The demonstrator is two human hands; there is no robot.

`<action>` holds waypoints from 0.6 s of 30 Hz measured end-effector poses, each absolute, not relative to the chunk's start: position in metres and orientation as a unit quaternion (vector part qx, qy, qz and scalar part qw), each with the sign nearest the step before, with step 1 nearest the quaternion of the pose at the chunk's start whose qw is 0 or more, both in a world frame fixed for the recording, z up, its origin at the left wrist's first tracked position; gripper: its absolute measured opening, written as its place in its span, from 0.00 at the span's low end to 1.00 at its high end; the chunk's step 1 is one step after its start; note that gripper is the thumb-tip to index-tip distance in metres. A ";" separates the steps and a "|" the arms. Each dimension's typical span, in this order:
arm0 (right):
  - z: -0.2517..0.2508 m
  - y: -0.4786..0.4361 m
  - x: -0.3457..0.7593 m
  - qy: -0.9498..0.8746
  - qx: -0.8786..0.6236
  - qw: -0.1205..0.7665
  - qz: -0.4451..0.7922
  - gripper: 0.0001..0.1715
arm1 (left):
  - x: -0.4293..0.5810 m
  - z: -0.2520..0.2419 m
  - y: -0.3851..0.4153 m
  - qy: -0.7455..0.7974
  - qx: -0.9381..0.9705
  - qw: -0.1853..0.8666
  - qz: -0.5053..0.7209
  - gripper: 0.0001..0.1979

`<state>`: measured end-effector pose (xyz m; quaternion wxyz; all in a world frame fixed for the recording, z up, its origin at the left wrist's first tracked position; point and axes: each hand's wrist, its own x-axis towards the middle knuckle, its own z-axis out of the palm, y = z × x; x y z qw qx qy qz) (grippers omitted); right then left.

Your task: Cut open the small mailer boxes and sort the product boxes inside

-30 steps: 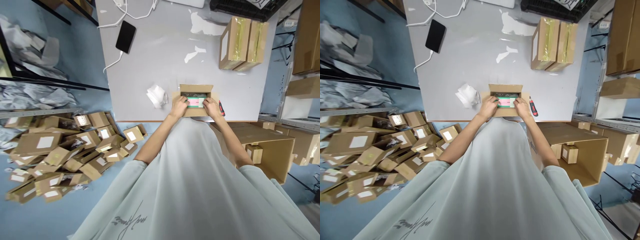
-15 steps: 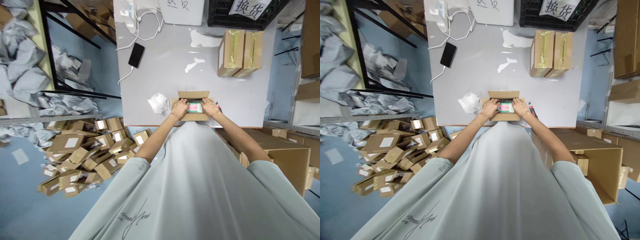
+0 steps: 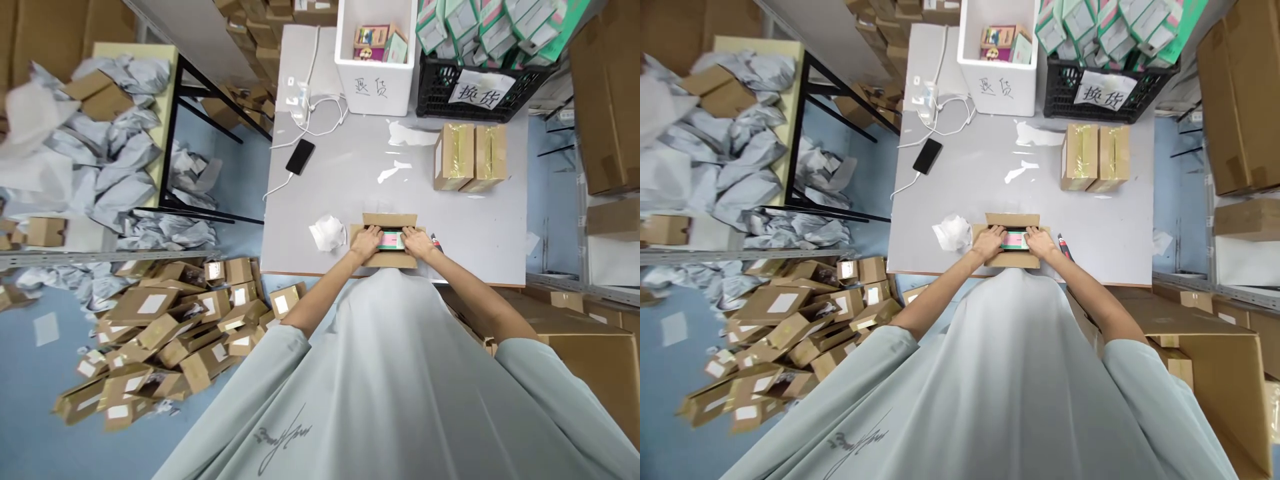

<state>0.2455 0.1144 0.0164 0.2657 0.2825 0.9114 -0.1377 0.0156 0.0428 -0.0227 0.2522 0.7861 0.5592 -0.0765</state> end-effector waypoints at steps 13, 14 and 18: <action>0.019 0.113 0.248 0.915 0.299 0.234 -0.135 0.23 | 0.006 -0.030 0.042 0.560 0.787 0.258 0.012 0.22; 0.021 0.114 0.252 0.917 0.298 0.227 -0.137 0.22 | 0.002 -0.029 0.040 0.560 0.787 0.260 0.024 0.22; 0.030 0.117 0.267 0.924 0.290 0.205 -0.143 0.15 | -0.012 -0.027 0.036 0.567 0.777 0.267 0.068 0.20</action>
